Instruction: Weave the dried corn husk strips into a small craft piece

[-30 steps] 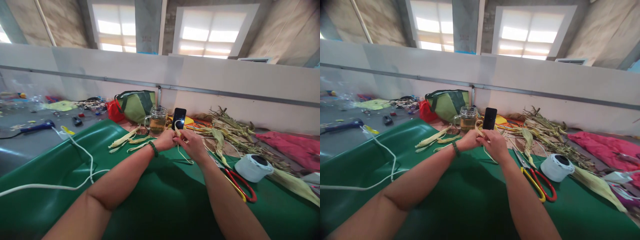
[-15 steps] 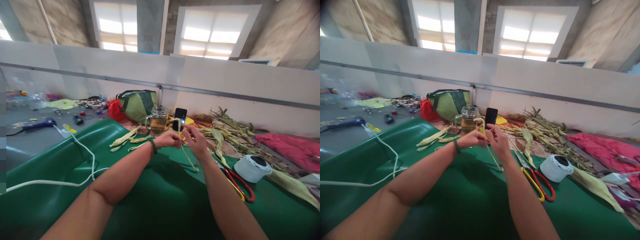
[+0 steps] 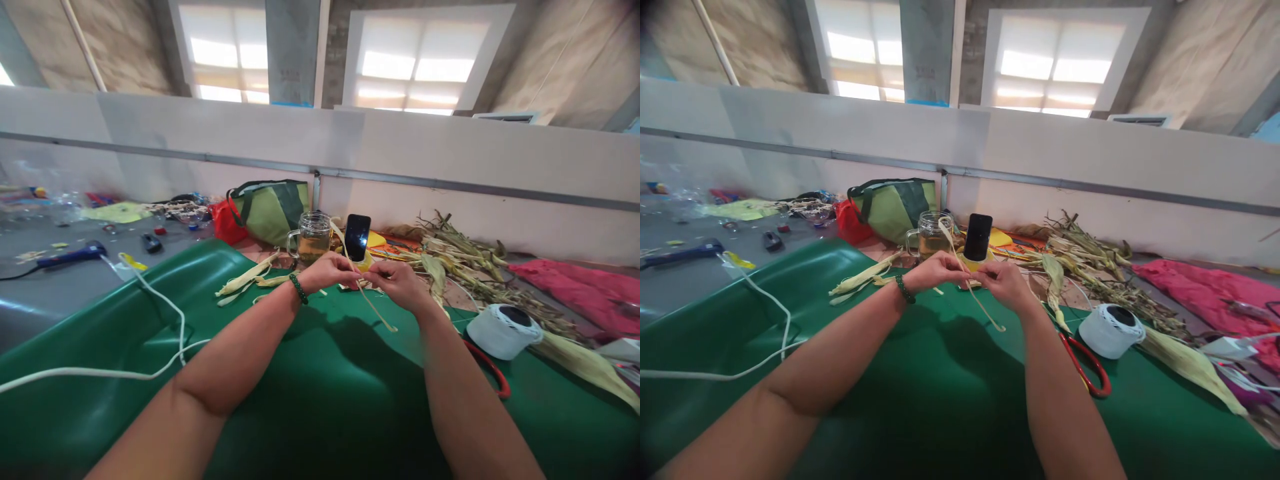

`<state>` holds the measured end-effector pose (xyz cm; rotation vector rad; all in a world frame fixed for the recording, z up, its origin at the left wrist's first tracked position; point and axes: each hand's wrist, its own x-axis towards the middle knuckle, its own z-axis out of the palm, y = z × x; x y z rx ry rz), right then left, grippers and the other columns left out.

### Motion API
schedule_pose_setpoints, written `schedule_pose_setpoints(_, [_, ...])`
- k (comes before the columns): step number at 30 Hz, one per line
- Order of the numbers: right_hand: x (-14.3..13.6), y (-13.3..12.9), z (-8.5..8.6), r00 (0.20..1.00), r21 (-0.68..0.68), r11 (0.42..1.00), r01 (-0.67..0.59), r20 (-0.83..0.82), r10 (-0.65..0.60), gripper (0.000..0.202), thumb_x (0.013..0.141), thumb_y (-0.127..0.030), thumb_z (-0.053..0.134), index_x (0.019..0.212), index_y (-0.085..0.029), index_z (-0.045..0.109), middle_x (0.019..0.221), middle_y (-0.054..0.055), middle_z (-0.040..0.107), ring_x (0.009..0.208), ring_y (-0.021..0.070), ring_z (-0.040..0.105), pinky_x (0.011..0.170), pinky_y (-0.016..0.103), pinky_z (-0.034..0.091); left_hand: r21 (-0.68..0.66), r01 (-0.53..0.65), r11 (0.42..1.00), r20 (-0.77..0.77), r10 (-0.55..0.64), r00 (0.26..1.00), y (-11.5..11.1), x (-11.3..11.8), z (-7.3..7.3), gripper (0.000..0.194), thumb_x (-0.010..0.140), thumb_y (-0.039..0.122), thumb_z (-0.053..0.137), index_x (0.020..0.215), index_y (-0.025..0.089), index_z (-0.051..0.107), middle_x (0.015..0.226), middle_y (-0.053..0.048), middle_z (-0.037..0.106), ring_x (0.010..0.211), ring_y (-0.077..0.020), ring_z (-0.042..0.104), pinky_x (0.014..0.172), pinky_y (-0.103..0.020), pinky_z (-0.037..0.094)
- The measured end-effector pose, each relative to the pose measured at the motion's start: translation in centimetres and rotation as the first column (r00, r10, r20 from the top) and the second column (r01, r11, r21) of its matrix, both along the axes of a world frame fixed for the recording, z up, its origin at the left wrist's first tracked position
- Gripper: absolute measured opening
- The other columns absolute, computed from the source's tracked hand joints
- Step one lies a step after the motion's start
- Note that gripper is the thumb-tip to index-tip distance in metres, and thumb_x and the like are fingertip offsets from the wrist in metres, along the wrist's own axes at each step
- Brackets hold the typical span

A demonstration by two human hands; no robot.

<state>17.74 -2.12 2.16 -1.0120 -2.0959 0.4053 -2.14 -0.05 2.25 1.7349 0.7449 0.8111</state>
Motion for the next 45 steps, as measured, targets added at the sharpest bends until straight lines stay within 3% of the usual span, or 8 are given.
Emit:
schedule_pose_setpoints(6, [0.0, 0.8, -0.5, 0.997, -0.023, 0.998, 0.051, -0.048, -0.052, 0.04, 0.078, -0.052, 0.058, 0.056, -0.018, 0.059, 0.051, -0.001, 0.053, 0.048, 0.0111, 0.043, 0.049, 0.026, 0.031, 0.171, -0.142, 0.975, -0.028, 0.149, 0.988, 0.5, 0.2, 0.0, 0.021, 0.068, 0.028, 0.074, 0.078, 0.01, 0.069, 0.071, -0.007, 0.069, 0.069, -0.0143, 0.063, 0.069, -0.025, 0.049])
schedule_pose_setpoints(11, [-1.1, 1.6, -1.5, 0.834, -0.086, 0.95, 0.301, -0.46, -0.306, 0.044, 0.078, -0.063, 0.052, 0.075, -0.02, 0.056, 0.051, 0.0, 0.058, 0.044, 0.0127, 0.045, 0.049, 0.027, 0.038, 0.545, -0.602, 0.583, 0.213, 0.599, 0.772, -1.5, 0.7, 1.1, 0.015, 0.079, 0.028, 0.064, 0.084, 0.015, 0.069, 0.089, -0.007, 0.068, 0.091, -0.0179, 0.058, 0.085, -0.027, 0.044])
schedule_pose_setpoints(17, [-3.5, 0.7, -2.2, 0.865, -0.042, 0.976, 0.215, -0.456, -0.21, 0.036, 0.082, -0.059, 0.049, 0.077, -0.024, 0.048, 0.054, 0.001, 0.063, 0.049, 0.0177, 0.058, 0.055, 0.031, 0.046, 0.415, -0.478, 0.774, 0.097, 0.485, 0.869, -1.0, 1.6, 0.2, 0.022, 0.086, 0.028, 0.055, 0.077, 0.014, 0.069, 0.079, -0.004, 0.066, 0.078, -0.0145, 0.057, 0.075, -0.023, 0.042])
schedule_pose_setpoints(24, [-3.7, 0.2, -1.9, 0.94, -0.064, 0.994, 0.091, -0.325, -0.107, 0.03, 0.085, -0.053, 0.047, 0.075, -0.025, 0.047, 0.051, 0.0, 0.065, 0.046, 0.0171, 0.057, 0.055, 0.032, 0.046, 0.452, -0.634, 0.627, 0.221, 0.61, 0.761, -0.5, 0.5, 1.1, 0.014, 0.078, 0.014, 0.055, 0.072, 0.015, 0.067, 0.083, -0.006, 0.063, 0.089, -0.0164, 0.056, 0.088, -0.027, 0.043])
schedule_pose_setpoints(30, [-3.6, -0.1, -1.2, 0.937, -0.159, 0.983, -0.091, -0.348, 0.03, 0.034, 0.082, -0.055, 0.049, 0.069, -0.023, 0.05, 0.047, 0.0, 0.061, 0.047, 0.0154, 0.053, 0.054, 0.03, 0.046, 0.169, -0.298, 0.939, 0.227, 0.257, 0.939, -1.1, 0.5, 1.3, 0.025, 0.071, 0.012, 0.058, 0.093, 0.011, 0.07, 0.078, -0.003, 0.066, 0.073, -0.0127, 0.059, 0.074, -0.025, 0.048])
schedule_pose_setpoints(33, [-3.6, -0.1, -1.1, 0.929, -0.243, 0.958, -0.154, -0.365, 0.057, 0.038, 0.082, -0.055, 0.047, 0.065, -0.021, 0.052, 0.049, 0.002, 0.06, 0.047, 0.0147, 0.052, 0.053, 0.03, 0.045, 0.035, -0.219, 0.975, 0.293, 0.199, 0.935, -1.0, 0.5, 1.0, 0.03, 0.072, 0.021, 0.064, 0.1, 0.01, 0.068, 0.067, 0.0, 0.062, 0.054, -0.0072, 0.053, 0.059, -0.021, 0.045])
schedule_pose_setpoints(40, [-2.9, 0.0, -1.3, 0.884, 0.077, 0.987, 0.141, -0.459, -0.09, 0.03, 0.073, -0.043, 0.067, 0.092, -0.021, 0.057, 0.079, 0.003, 0.065, 0.07, 0.0175, 0.061, 0.067, 0.032, 0.049, 0.007, -0.283, 0.959, 0.208, 0.275, 0.939, -0.9, 0.6, 1.3, 0.02, 0.073, 0.022, 0.067, 0.086, 0.008, 0.07, 0.054, 0.001, 0.056, 0.047, -0.0059, 0.048, 0.05, -0.019, 0.04])
schedule_pose_setpoints(45, [-2.5, 0.1, -1.2, 0.91, 0.268, 0.939, 0.216, -0.403, -0.095, 0.018, 0.083, -0.037, 0.06, 0.075, -0.021, 0.063, 0.076, 0.004, 0.064, 0.075, 0.019, 0.058, 0.07, 0.034, 0.048, 0.036, -0.248, 0.968, 0.202, 0.236, 0.95, -1.7, 0.5, 1.9, 0.02, 0.071, 0.023, 0.065, 0.085, 0.008, 0.071, 0.057, 0.003, 0.054, 0.048, -0.0037, 0.042, 0.05, -0.017, 0.037])
